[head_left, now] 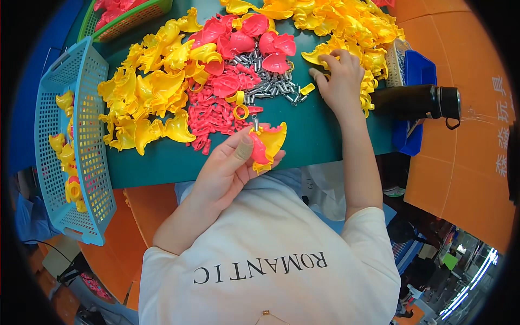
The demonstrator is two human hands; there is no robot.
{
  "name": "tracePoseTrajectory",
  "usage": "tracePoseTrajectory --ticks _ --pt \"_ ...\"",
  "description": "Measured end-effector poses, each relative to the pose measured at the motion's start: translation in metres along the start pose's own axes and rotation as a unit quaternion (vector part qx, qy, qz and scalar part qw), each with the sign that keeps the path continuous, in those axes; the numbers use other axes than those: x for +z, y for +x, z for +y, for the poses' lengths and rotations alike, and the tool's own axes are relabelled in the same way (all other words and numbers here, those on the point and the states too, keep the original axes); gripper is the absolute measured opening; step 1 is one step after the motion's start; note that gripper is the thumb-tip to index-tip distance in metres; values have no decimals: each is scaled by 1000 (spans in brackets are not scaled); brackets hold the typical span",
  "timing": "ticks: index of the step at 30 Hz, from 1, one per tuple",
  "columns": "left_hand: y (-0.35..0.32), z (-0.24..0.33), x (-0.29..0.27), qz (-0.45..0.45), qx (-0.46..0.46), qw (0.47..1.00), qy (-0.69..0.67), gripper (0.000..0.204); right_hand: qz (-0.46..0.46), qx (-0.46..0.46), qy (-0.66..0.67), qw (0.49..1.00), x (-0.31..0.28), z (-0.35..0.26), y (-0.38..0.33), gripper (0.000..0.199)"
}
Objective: Assembling small plastic toy components at a workbench.
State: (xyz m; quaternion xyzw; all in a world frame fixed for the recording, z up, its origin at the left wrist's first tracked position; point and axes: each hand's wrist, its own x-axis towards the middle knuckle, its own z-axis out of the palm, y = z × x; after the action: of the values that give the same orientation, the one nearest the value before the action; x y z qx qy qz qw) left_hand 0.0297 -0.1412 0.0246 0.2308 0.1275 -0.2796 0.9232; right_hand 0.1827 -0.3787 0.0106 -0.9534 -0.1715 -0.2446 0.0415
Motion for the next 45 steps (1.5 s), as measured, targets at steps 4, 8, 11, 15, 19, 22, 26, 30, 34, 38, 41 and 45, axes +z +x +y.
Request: tracePoseTrajectory --ticks 4,8,11,15,19,22,26,30,34,38,41,45 --pt "-3 0 -3 3 -5 1000 -8 47 -18 -48 23 998 6 20 8 12" --pt "-10 1 -15 7 0 1000 5 46 -48 274 504 818 -53 -15 -9 11" --pt "-7 0 -20 16 16 1000 9 46 -198 382 739 519 -73 -38 -55 16" --pt "-2 -1 -13 -11 -10 1000 4 46 -173 450 680 553 -67 -57 -94 6" --pt "-4 -1 -13 -50 3 999 12 47 -148 254 440 848 -77 -37 -102 11" --pt "-5 1 -15 -46 0 999 6 47 -271 233 304 883 -96 -33 -89 29" --pt "-7 3 -16 -43 -3 999 5 46 -334 -38 359 871 -88 -26 -86 77" --pt "-10 5 -13 -38 -5 999 3 53 -340 -73 365 864 -68 -5 -96 77" --pt "-16 4 -8 -11 28 999 38 46 -205 11 564 800 -76 -31 -88 81" --pt "-22 6 6 -5 61 996 71 47 -80 46 737 670 -78 -63 -81 80" --pt "-26 9 10 11 71 994 84 47 -55 15 756 652 -74 -74 -81 82" --pt "-26 5 13 21 91 992 84 47 -37 11 742 669 -75 -82 -77 77"
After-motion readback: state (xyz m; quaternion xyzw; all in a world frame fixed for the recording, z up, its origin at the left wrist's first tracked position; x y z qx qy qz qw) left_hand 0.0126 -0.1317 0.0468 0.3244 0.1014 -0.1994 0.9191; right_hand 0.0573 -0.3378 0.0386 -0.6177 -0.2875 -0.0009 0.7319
